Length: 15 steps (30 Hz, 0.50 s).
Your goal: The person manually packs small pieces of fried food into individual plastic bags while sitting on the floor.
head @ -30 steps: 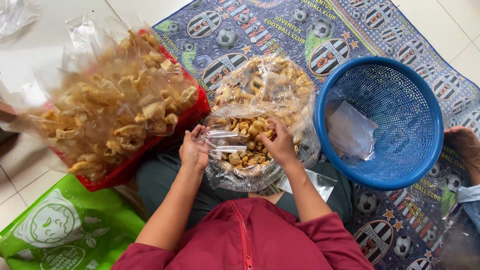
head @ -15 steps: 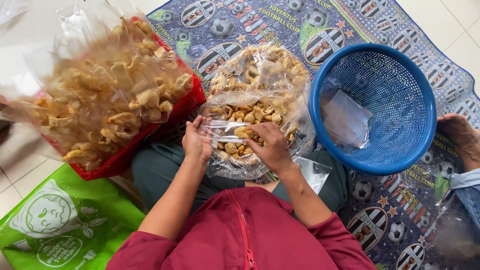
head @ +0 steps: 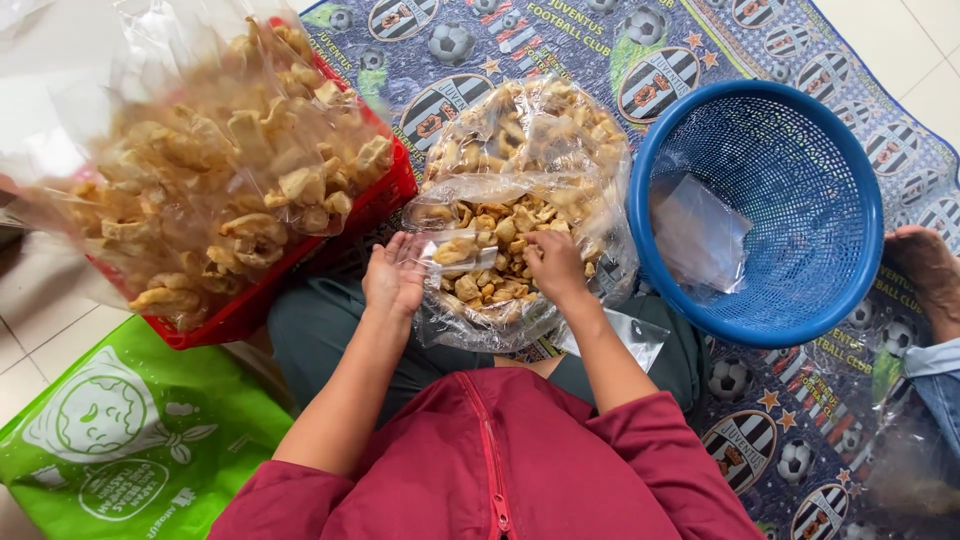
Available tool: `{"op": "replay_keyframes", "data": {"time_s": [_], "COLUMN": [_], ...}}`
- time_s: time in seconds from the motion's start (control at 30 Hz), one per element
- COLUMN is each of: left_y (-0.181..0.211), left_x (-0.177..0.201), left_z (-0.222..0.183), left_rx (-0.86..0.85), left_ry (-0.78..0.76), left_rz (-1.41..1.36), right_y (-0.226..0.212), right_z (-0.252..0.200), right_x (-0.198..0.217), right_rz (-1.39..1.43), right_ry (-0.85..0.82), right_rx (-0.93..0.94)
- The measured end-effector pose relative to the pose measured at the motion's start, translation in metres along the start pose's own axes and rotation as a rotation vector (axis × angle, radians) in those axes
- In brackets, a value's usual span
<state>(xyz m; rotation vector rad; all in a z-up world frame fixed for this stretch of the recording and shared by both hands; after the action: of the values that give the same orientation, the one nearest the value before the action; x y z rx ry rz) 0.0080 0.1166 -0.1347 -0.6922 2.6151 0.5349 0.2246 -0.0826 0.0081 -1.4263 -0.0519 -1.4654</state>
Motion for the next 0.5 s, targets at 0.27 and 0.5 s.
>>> {"op": "replay_keyframes", "data": {"time_s": [0.27, 0.5], "left_y": [0.005, 0.024], "left_x": [-0.007, -0.007], "left_z": [-0.025, -0.028], "left_rx": [-0.074, -0.139], "left_ry": [-0.013, -0.008], "left_rz": [0.113, 0.087], "right_y": [-0.028, 0.004], "right_z": [0.007, 0.0], "right_x": [-0.071, -0.082], "right_rz": [-0.292, -0.187], "right_ry": [0.048, 0.112], "right_rx": [0.25, 0.091]}}
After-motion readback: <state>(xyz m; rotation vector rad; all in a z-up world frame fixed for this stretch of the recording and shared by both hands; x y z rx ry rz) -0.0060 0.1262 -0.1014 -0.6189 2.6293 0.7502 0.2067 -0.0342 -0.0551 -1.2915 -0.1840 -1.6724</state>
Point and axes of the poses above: each hand's wrist, its own z-axis towards the middle knuckle, its own x-axis out of the back of the hand, y = z × x, the point moved 8 cm from there along z, towards the middle knuckle, and after that the axes turned 11 degrees about y, right-handed, at the moved point
